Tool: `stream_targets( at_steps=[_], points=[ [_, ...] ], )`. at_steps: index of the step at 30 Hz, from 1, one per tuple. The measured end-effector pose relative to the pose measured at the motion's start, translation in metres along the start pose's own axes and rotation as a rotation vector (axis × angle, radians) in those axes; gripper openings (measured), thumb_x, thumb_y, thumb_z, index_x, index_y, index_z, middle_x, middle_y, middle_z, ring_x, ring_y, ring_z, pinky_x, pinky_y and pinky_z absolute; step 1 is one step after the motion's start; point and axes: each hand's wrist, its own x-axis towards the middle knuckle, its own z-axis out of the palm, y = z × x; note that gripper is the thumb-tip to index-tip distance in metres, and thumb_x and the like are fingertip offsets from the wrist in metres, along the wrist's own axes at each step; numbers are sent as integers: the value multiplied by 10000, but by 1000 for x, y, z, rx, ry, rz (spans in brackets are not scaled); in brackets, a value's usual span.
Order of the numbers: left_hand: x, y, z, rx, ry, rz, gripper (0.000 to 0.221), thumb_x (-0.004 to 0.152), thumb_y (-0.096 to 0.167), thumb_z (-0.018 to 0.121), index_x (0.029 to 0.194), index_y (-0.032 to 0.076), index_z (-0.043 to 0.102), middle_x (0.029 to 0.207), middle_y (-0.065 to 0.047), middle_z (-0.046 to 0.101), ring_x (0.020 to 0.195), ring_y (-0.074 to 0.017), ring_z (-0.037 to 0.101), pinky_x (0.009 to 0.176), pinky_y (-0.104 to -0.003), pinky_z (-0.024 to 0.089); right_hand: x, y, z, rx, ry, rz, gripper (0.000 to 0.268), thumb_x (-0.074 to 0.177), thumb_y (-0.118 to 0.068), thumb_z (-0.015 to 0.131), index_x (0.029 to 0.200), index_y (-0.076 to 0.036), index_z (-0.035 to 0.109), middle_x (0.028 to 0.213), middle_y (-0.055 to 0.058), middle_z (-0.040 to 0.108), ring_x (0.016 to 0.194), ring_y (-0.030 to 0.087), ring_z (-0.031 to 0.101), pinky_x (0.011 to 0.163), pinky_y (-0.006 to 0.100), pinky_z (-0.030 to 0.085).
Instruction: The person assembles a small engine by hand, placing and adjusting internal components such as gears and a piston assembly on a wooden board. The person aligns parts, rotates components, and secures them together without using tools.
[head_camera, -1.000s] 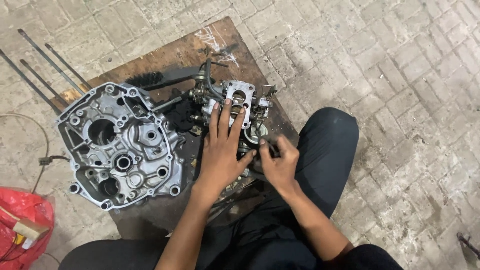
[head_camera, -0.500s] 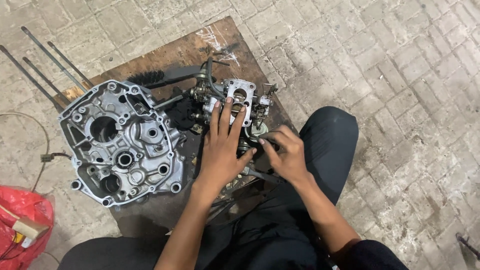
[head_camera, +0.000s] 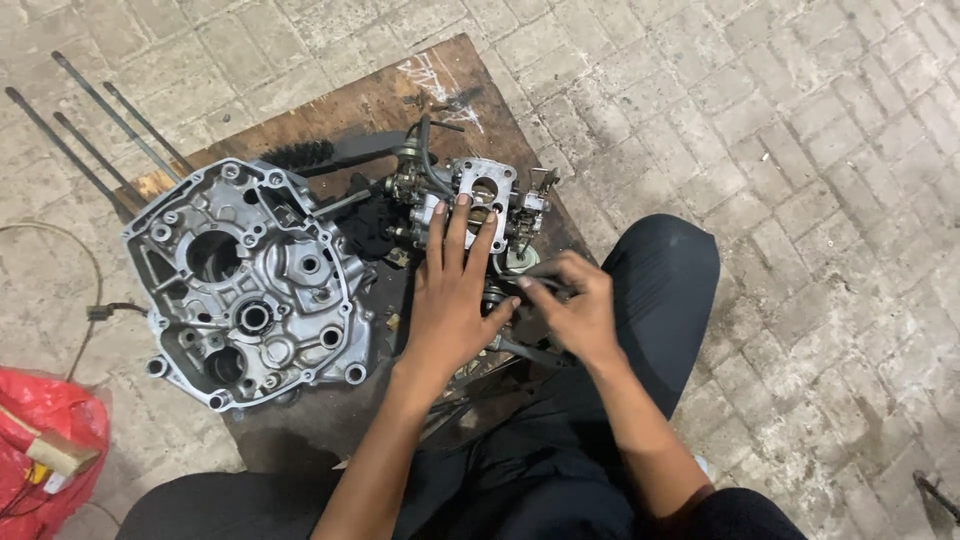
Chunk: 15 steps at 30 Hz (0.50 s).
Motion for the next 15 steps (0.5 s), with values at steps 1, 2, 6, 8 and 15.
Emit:
stream_targets(
  at_steps=[1,2,6,8,15],
  points=[
    [0,2,-2,-4,-2,3,1012,827,295,843,1635,113,263,1720,-184,1,1561,-463,-14,1016,-702,408,0,2,0,-4,2,2,124,797,43,821,880,-37,777,722,157,659,628,226,583,591,379,433],
    [0,4,-5,1,-15,-4,998,836,290,834,1637,126,262,1724,-167,-10,1563,-452,-16,1017,-703,402,1,3,-1,1,-1,0,111,799,36,826,871,-29,772,719,158,661,612,242,590,585,376,434],
    [-3,3,-10,-6,-18,-6,995,833,290,837,1638,136,272,1728,-154,-12,1565,-442,-10,1021,-707,390,5,-3,-3,68,-3,44,65,842,48,785,872,-7,771,690,154,635,576,234,544,565,368,410],
    [-3,2,-7,1,-7,-10,1005,836,284,835,1642,138,254,1727,-160,-26,1565,-445,-19,1023,-704,391,5,-3,7,64,6,40,75,825,47,805,859,-5,763,693,162,641,583,244,574,565,362,427],
    [-2,8,-10,-11,-31,-25,1023,824,293,848,1640,128,252,1725,-171,-33,1562,-453,-25,1011,-718,391,6,7,-5,110,11,116,79,833,-10,835,853,-9,758,688,138,644,626,208,610,617,337,460]
  ],
)
